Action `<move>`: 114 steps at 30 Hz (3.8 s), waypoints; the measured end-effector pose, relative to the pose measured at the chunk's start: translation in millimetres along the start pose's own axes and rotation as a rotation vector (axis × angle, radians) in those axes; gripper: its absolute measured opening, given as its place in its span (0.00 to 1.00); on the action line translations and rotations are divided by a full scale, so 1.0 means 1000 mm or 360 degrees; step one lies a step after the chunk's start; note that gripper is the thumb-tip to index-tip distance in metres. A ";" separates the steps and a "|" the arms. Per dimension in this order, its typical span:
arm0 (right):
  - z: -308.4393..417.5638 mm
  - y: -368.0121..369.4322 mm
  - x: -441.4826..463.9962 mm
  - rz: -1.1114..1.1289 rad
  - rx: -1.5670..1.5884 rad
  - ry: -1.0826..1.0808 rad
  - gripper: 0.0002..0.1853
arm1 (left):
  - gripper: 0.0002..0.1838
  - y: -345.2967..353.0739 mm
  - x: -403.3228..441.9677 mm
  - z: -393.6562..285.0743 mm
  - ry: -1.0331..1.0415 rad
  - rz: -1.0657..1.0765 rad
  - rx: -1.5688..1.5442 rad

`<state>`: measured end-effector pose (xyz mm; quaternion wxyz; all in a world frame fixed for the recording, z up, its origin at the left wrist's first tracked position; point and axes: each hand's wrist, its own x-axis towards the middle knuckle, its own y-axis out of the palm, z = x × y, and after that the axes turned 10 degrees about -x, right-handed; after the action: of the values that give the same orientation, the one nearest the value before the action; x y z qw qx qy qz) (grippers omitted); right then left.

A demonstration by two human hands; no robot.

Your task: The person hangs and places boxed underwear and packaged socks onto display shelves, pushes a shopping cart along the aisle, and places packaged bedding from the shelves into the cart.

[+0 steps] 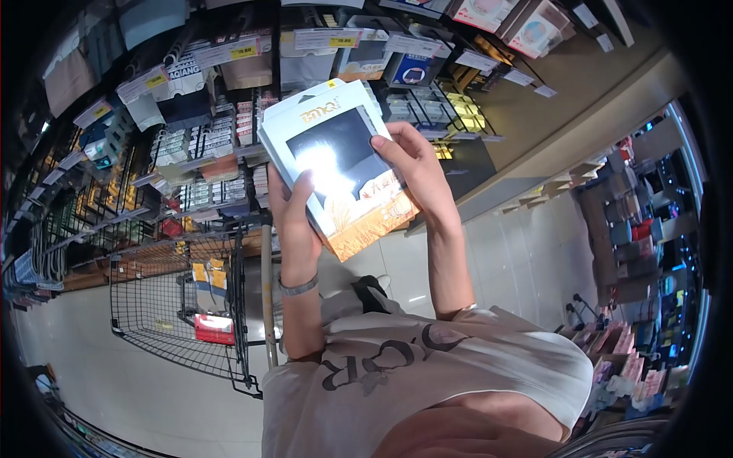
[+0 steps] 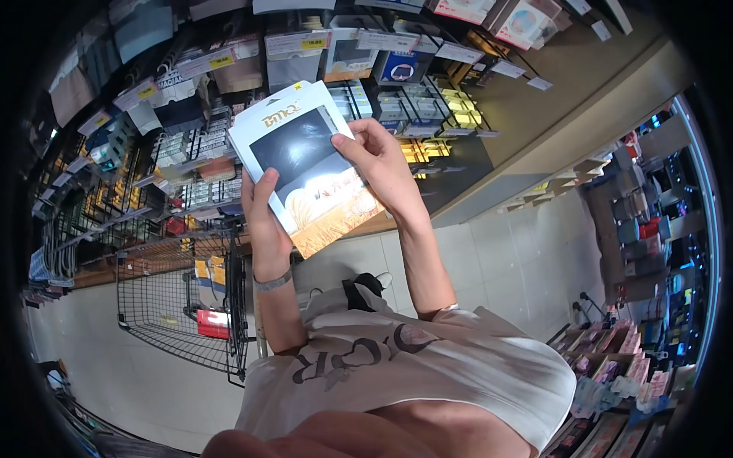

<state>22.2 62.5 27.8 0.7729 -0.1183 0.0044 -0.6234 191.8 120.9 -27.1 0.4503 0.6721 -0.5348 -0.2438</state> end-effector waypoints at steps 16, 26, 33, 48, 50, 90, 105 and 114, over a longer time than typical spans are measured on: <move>0.033 0.000 -0.020 0.0418 -0.0458 -0.0582 0.25 | 0.25 -0.020 0.016 0.019 -0.1022 -0.0140 -0.0802; 0.009 0.029 0.021 0.0318 -0.0935 -0.0602 0.17 | 0.26 -0.025 -0.029 0.079 -0.1155 0.0121 -0.1907; 0.012 0.030 0.021 0.0395 -0.1071 -0.0750 0.16 | 0.18 0.000 -0.025 0.072 -0.1184 -0.0174 -0.2074; 0.012 -0.002 0.005 0.0415 0.0372 -0.0278 0.23 | 0.32 -0.033 0.021 0.067 -0.0609 0.0238 -0.0799; 0.004 -0.015 0.003 0.0380 0.0287 -0.0157 0.29 | 0.38 -0.021 0.026 0.049 0.0036 -0.0256 0.0319; -0.092 -0.109 0.165 -0.0125 0.0335 -0.0342 0.55 | 0.28 -0.010 0.187 0.156 0.0418 0.0332 0.1418; -0.102 -0.120 0.182 0.0043 0.0078 -0.0463 0.52 | 0.39 -0.005 0.184 0.161 0.0243 0.0212 0.1392; -0.071 -0.129 0.191 -0.0216 -0.0276 -0.0860 0.40 | 0.36 0.000 0.202 0.170 0.0665 0.0211 0.1556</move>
<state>-70.0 -159.0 10.1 0.6897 -0.3457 -0.1563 -0.6167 116.4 -127.0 -76.5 0.1961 0.8025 -0.5262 0.2018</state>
